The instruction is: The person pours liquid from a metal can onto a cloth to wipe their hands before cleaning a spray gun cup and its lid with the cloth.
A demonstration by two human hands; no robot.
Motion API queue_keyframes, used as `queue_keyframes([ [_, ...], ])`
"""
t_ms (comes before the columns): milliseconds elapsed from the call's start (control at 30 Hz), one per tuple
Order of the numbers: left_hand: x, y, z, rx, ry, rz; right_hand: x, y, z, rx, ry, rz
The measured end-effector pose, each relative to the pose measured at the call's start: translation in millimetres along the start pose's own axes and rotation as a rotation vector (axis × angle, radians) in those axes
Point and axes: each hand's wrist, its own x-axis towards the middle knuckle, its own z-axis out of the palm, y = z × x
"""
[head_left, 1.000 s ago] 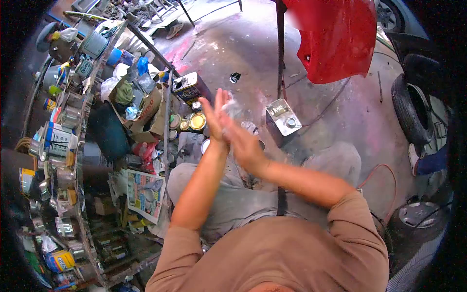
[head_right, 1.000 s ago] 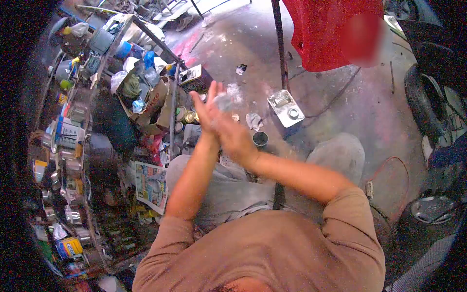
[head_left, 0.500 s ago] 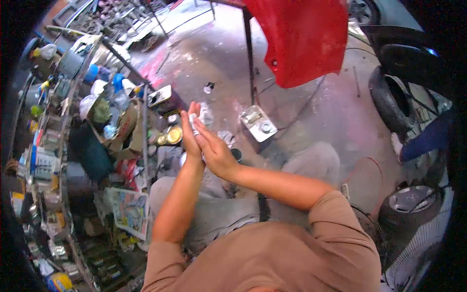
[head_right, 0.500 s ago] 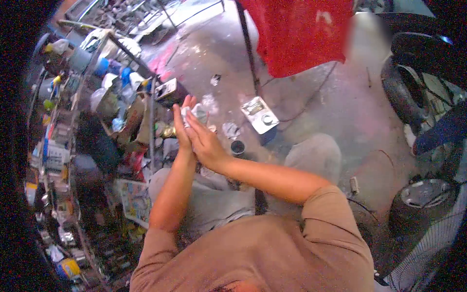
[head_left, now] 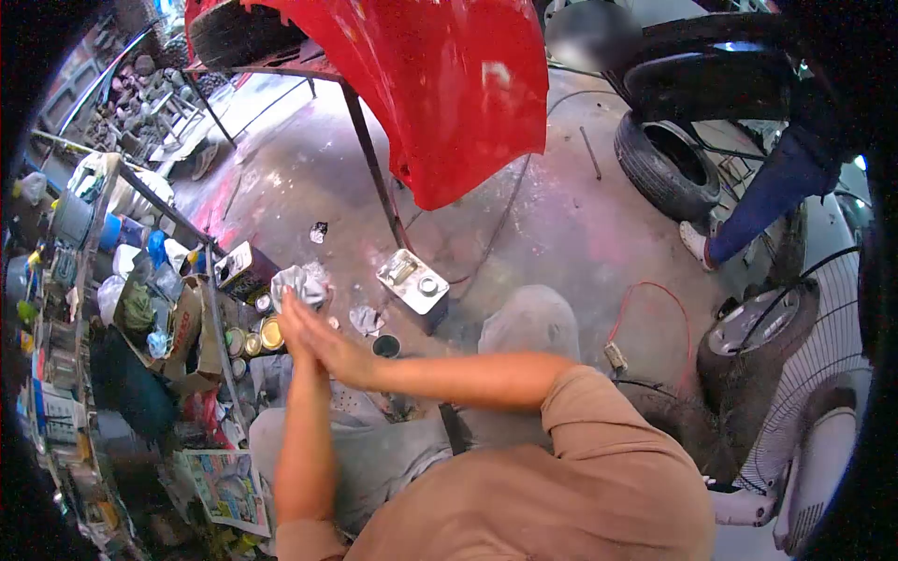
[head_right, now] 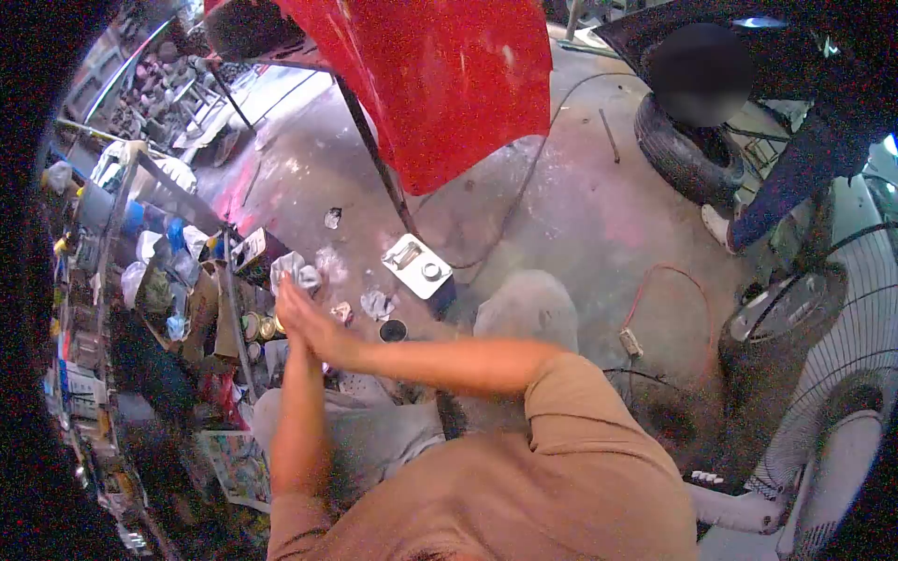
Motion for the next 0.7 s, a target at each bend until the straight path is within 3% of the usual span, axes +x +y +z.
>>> queue_keyframes([
  [33, 1, 12, 1, 0.042, 0.052, -0.065, -7, -11, 0, -0.069, -0.061, 0.045],
  [100, 5, 21, -5, -0.131, -0.154, -0.191, -6, -23, -10, -0.176, -0.159, 0.034],
  [133, 6, 27, -12, -0.214, -0.251, -0.245, 3, -20, -19, -0.033, -0.119, -0.001],
  [167, -3, 27, -6, -0.175, -0.42, -0.223, 13, -17, -28, 0.113, -0.089, -0.03],
  [200, 18, -4, -16, -0.239, -0.391, -0.104, 20, -25, -38, -0.004, 0.084, -0.229],
  [233, -2, -2, -3, -0.178, -0.445, -0.059, 32, -46, -52, 0.072, 0.096, -0.289],
  [267, -2, -23, -14, -0.372, -0.565, -0.208, 44, -58, -57, 0.727, 0.053, -0.071],
  [300, -37, -15, 28, -0.213, -0.409, -0.198, 50, -67, -64, 0.991, 0.038, 0.004],
  [333, -60, -1, 44, -0.29, -0.393, -0.382, 54, -63, -66, 1.186, -0.001, 0.042],
  [367, -68, -2, 59, -0.505, -0.436, -0.32, 56, -63, -63, 1.21, 0.01, 0.065],
  [467, -38, -12, 59, -0.514, -0.304, -0.12, 60, -51, -54, 1.249, -0.01, 0.116],
  [567, -17, 9, 55, -0.535, -0.452, -0.019, 59, -51, -46, 1.222, -0.022, 0.151],
  [700, -9, 31, 54, -0.498, -0.332, 0.033, 57, -50, -45, 1.219, -0.026, 0.201],
])
